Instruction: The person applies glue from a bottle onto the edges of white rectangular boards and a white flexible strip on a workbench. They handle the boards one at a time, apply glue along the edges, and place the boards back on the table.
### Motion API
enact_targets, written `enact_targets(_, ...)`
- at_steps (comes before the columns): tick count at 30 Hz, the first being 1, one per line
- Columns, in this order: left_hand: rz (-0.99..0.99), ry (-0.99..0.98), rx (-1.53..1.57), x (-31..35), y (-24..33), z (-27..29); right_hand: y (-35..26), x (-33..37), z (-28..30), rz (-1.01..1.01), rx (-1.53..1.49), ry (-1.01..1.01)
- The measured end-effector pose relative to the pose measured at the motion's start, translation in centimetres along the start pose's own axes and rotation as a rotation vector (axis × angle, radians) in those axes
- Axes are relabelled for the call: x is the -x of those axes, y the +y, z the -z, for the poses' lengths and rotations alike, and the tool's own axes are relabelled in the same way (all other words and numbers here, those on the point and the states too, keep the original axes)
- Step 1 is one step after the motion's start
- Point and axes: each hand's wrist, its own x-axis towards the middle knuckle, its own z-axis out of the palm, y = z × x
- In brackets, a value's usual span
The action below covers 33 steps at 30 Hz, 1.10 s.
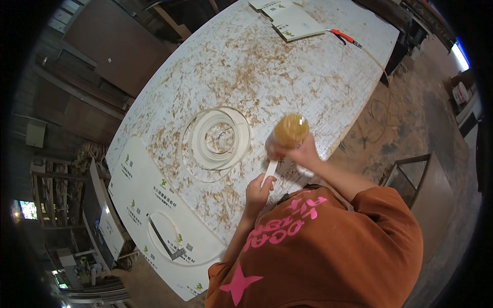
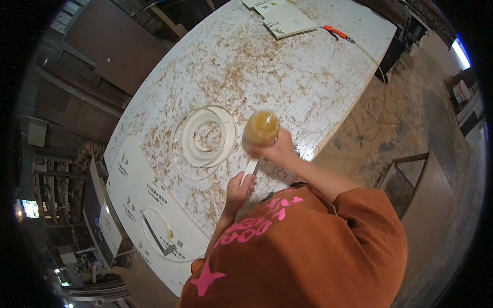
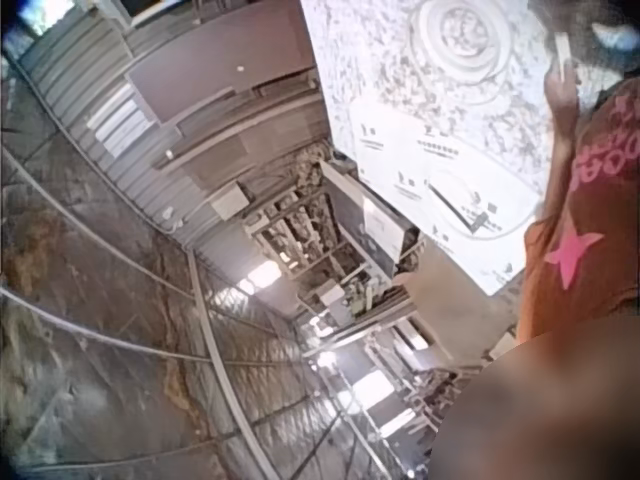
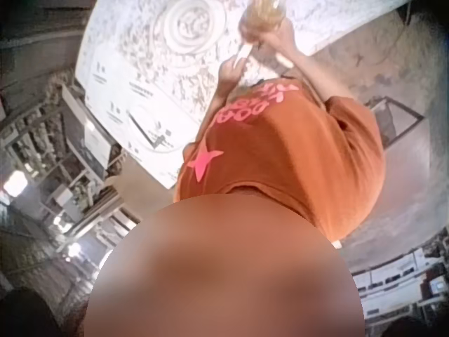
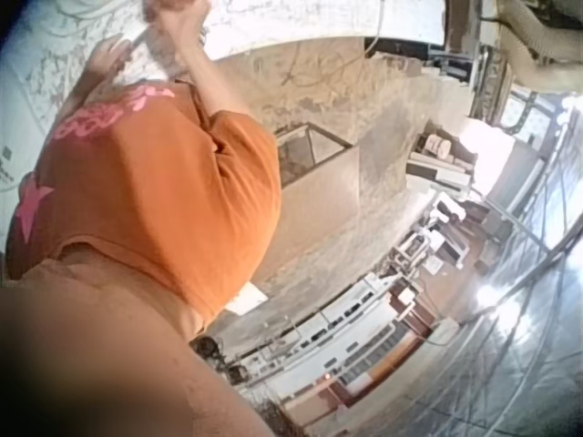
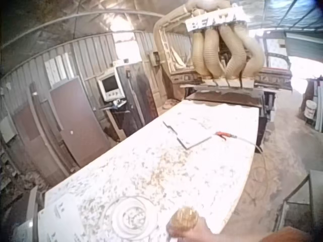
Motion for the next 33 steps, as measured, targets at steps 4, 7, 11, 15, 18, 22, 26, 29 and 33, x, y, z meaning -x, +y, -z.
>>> enact_targets(4, -0.031, 0.035, -0.042, -0.3, -0.4, -0.1, 0.4, 0.1, 0.0, 0.007, 0.109, -0.037)
enact_targets(7, -0.010, 0.035, -0.040, -0.5, -1.0, -0.2, 1.3, 0.3, 0.3, 0.163, 0.090, -0.099)
enact_targets(11, 0.047, -0.025, 0.118, -0.6, -1.7, 0.0, 1.7, 0.6, 0.5, -0.084, 0.016, 0.025)
enact_targets(15, -0.013, -0.036, 0.100, -1.0, -2.0, 0.0, 1.4, 0.6, 0.3, 0.278, 0.081, -0.077)
enact_targets(18, 0.012, -0.033, 0.130, -1.0, -1.7, 0.2, 1.3, 0.4, 0.1, 0.045, 0.106, 0.029)
enact_targets(22, 0.020, -0.017, -0.020, -0.6, -0.8, 0.3, 1.9, 0.4, 0.1, -0.025, 0.085, 0.036)
enact_targets(26, 0.006, 0.036, -0.063, -0.6, -0.3, 0.2, 2.3, 0.4, -0.1, 0.189, 0.141, -0.045)
enact_targets(29, 0.046, 0.048, -0.050, -0.6, -0.5, 0.1, 2.0, 0.2, -0.5, 0.001, -0.081, 0.181)
enact_targets(33, -0.012, 0.024, -0.055, -0.8, -1.1, 0.0, 1.2, -0.6, -0.9, 0.051, 0.110, -0.090)
